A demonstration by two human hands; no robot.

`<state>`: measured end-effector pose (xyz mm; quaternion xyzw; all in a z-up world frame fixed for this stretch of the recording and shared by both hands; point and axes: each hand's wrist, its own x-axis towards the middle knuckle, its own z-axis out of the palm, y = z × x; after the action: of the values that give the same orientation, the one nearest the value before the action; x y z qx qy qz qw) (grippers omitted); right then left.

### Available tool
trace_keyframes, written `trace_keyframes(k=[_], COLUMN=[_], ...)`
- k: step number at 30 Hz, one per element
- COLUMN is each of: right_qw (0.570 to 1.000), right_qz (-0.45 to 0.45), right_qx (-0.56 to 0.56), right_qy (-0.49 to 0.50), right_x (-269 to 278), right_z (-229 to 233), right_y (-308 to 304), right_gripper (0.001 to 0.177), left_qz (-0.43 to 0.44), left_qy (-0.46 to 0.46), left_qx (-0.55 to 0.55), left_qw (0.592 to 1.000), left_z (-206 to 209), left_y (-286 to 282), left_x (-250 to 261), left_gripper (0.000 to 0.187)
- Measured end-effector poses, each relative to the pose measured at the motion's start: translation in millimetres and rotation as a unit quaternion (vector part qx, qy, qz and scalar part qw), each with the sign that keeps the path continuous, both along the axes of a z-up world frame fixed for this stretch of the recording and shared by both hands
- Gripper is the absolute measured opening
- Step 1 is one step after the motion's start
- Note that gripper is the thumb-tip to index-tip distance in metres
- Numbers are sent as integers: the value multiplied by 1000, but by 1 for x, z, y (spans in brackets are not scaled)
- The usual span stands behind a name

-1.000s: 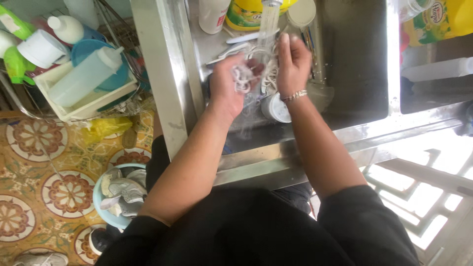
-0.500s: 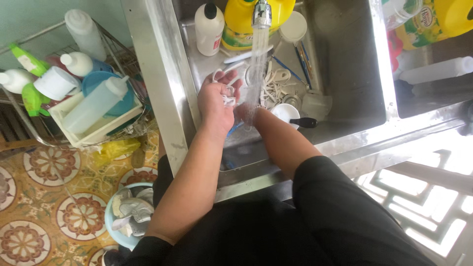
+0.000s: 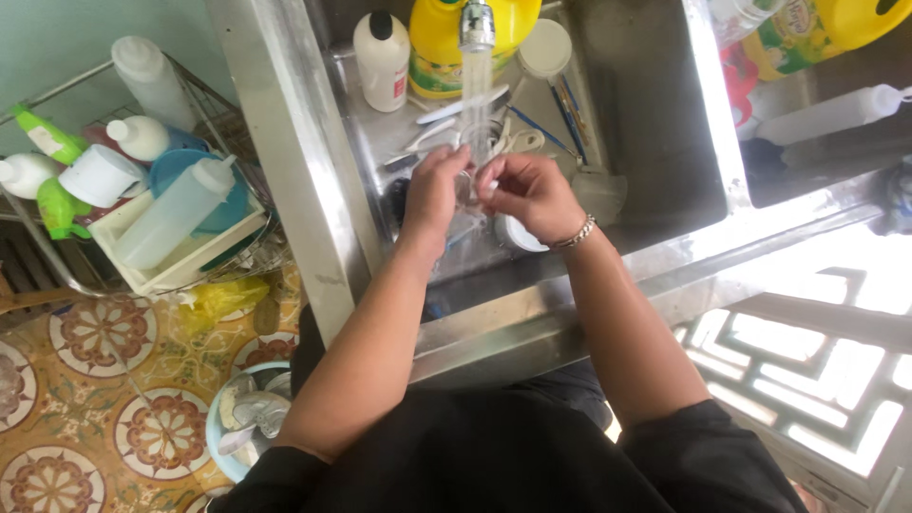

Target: The person scrubs a black sneaker with a brush and rinses it under running water. They then scrub and rinse a white sneaker, followed by cleaning the shoelaces separately. The cleaned shoes are placed into a bucket.

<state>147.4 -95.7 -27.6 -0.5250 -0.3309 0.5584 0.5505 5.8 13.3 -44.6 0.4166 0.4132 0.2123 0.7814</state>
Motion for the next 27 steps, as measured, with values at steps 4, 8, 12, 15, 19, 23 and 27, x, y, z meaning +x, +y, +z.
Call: trace_keyframes(k=[4, 8, 12, 15, 19, 23, 27], right_qw=[990, 968, 969, 938, 936, 983, 960], right_qz=[-90, -147, -169, -129, -41, -70, -120], right_qx=[110, 194, 152, 19, 137, 156, 126], right_qy=[16, 59, -94, -321, -321, 61, 219], right_x=[4, 16, 27, 13, -22, -42, -37], right_z=[43, 75, 71, 48, 19, -1, -15], right_y=[-4, -13, -19, -19, -12, 7, 19], right_gripper=[11, 19, 31, 64, 101, 96, 81], left_qz=[-140, -162, 1, 67, 24, -65, -53], left_qy=[8, 40, -43, -176, -215, -176, -75], left_qx=[89, 123, 126, 120, 4, 173, 469], left_qw=[986, 978, 991, 975, 976, 967, 878], left_z=[2, 2, -2, -4, 3, 21, 40], left_y=[-13, -17, -10, -3, -6, -7, -5], left_x=[6, 0, -9, -13, -10, -9, -7], left_gripper=[70, 68, 38, 25, 14, 28, 27])
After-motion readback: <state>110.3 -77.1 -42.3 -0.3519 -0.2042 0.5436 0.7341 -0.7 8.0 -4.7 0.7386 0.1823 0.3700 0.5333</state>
